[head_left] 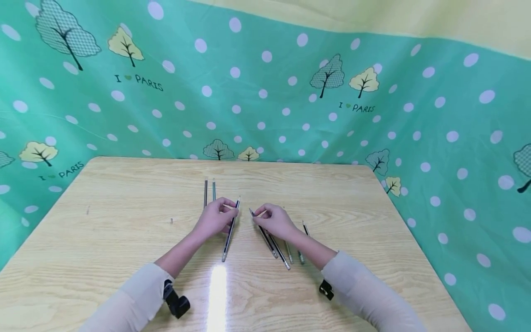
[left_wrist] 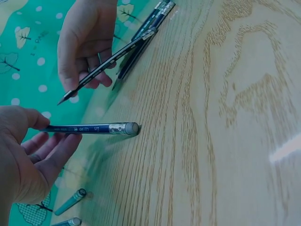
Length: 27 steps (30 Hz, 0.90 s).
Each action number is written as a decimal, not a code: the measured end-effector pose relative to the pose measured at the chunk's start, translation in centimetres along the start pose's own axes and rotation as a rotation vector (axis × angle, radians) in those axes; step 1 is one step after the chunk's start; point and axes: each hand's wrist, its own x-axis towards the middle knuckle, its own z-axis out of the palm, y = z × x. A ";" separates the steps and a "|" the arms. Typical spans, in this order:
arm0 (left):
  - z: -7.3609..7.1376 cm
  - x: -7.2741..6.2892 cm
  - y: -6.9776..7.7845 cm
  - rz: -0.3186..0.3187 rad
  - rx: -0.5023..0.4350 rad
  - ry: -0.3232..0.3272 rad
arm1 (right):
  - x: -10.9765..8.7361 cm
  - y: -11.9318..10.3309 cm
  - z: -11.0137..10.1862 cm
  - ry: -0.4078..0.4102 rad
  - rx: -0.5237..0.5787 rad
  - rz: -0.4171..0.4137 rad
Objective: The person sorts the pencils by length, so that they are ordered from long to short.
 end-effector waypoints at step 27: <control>-0.3 0.1 0.4 0.023 -0.091 0.061 | 0.7 -0.9 -0.5 0.021 0.228 0.176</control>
